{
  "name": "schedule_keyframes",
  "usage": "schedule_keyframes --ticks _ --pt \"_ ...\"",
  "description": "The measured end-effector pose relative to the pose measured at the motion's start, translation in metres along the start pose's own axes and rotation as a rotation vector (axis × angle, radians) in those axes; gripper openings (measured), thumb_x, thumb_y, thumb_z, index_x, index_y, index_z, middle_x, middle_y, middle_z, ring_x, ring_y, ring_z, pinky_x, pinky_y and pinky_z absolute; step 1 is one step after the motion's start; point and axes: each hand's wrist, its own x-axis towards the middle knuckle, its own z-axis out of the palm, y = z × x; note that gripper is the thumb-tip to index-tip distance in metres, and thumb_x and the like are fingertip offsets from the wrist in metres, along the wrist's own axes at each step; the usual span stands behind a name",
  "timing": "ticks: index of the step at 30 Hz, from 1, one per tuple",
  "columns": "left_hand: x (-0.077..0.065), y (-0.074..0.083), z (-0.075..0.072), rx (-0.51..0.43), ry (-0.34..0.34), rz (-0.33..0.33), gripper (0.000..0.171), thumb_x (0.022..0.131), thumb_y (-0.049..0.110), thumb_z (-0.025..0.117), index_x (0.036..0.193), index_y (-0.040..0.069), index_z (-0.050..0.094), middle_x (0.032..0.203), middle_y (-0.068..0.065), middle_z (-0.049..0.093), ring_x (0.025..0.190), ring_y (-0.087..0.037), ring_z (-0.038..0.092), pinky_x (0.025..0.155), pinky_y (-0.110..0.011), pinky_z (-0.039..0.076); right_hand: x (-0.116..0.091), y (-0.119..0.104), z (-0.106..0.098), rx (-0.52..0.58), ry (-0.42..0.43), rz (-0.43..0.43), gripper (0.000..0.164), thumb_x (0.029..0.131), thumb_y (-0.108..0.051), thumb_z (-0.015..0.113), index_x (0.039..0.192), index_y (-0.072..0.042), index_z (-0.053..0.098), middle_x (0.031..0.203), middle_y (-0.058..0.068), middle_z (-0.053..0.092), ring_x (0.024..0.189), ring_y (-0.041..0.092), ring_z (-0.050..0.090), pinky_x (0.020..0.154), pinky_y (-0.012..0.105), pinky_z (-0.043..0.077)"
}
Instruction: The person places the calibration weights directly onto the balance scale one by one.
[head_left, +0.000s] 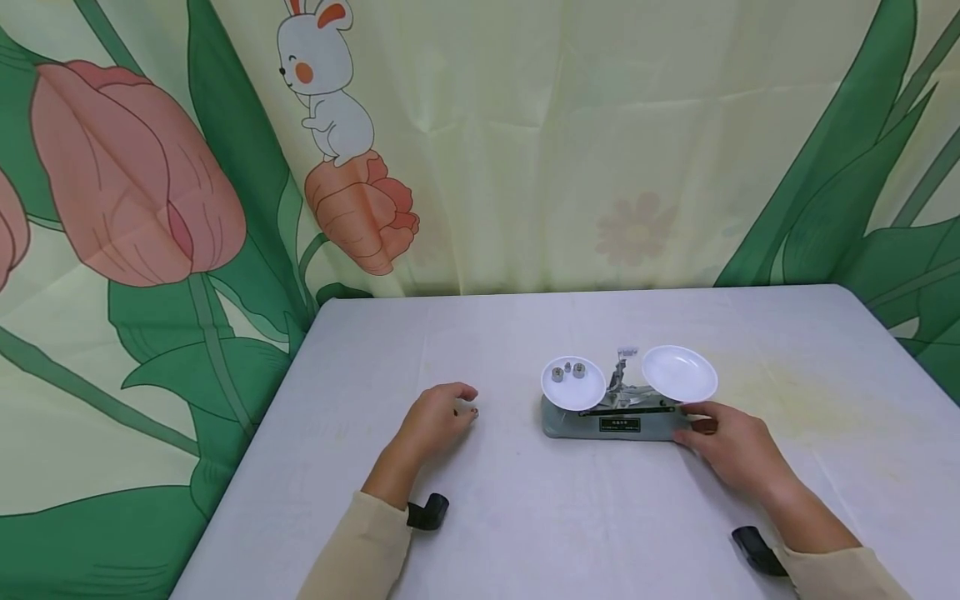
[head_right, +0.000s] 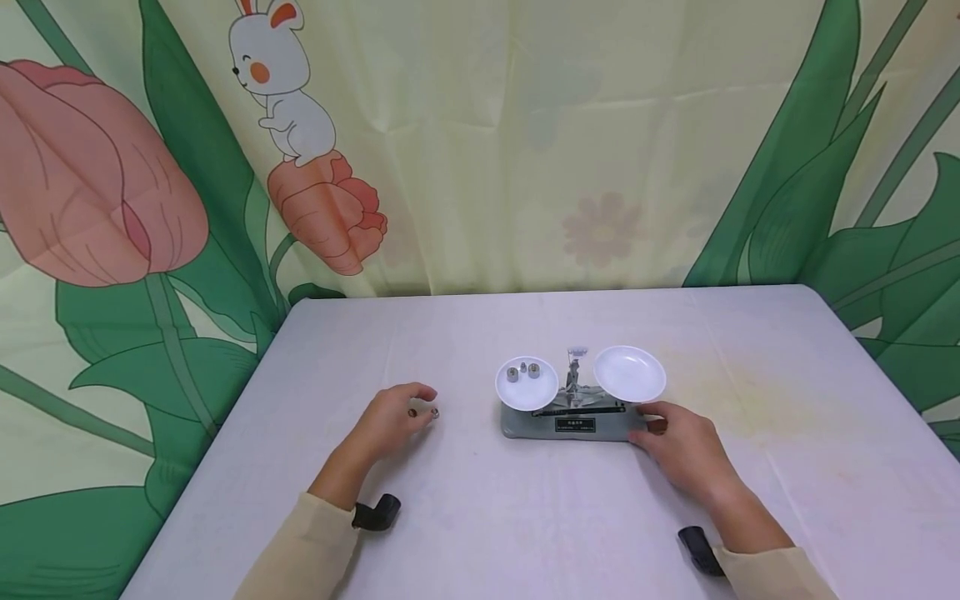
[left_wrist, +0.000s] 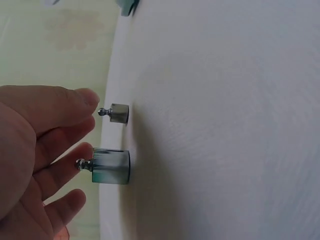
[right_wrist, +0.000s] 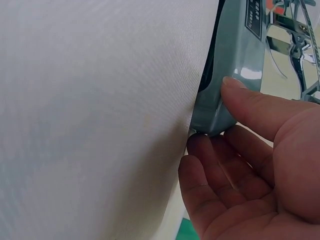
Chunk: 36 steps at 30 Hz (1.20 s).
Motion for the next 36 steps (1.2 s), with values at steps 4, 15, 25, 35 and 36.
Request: schedule_keyframes --ticks 4,15,25,35,36 --pt "0.001 -0.002 0.005 0.049 0.005 0.016 0.022 0.090 0.011 0.075 0.111 0.008 0.072 0.110 -0.003 0.071 0.109 -0.024 0.063 0.095 -0.041 0.050 -0.001 0.000 0.000 0.000 0.004 -0.007 0.055 0.088 -0.022 0.077 0.129 0.008 0.057 0.119 0.030 0.064 0.106 0.045 0.063 0.084 0.059 0.050" --pt "0.003 -0.004 0.015 0.073 0.037 0.046 0.016 0.088 0.006 0.075 0.103 0.008 0.071 0.100 -0.002 0.071 0.094 -0.021 0.064 0.088 -0.038 0.052 -0.001 0.000 0.000 0.004 0.005 -0.015 0.055 0.088 -0.023 0.077 0.128 0.008 0.058 0.114 0.029 0.066 0.106 0.046 0.062 0.085 0.061 0.048" --pt "0.006 -0.002 0.017 0.071 0.042 0.006 0.012 0.089 0.005 0.074 0.099 0.009 0.070 0.095 -0.001 0.070 0.094 -0.020 0.065 0.086 -0.036 0.053 0.000 0.001 -0.002 0.004 0.009 -0.023 0.055 0.088 -0.026 0.076 0.127 0.008 0.058 0.109 0.027 0.069 0.107 0.047 0.062 0.086 0.062 0.046" --pt "0.009 0.002 0.013 0.066 0.037 0.019 0.010 0.090 0.005 0.072 0.098 0.009 0.069 0.095 -0.001 0.069 0.089 -0.019 0.063 0.082 -0.035 0.053 0.000 0.001 -0.002 0.005 0.008 -0.014 0.055 0.088 -0.025 0.076 0.128 0.008 0.058 0.110 0.029 0.068 0.108 0.049 0.061 0.086 0.062 0.046" --pt "0.009 0.003 0.012 0.061 0.039 0.019 0.009 0.090 0.006 0.072 0.098 0.009 0.069 0.095 -0.001 0.069 0.090 -0.019 0.063 0.082 -0.035 0.053 0.000 0.001 -0.002 0.007 0.008 -0.016 0.055 0.088 -0.026 0.076 0.128 0.008 0.058 0.110 0.029 0.068 0.108 0.049 0.061 0.086 0.063 0.046"
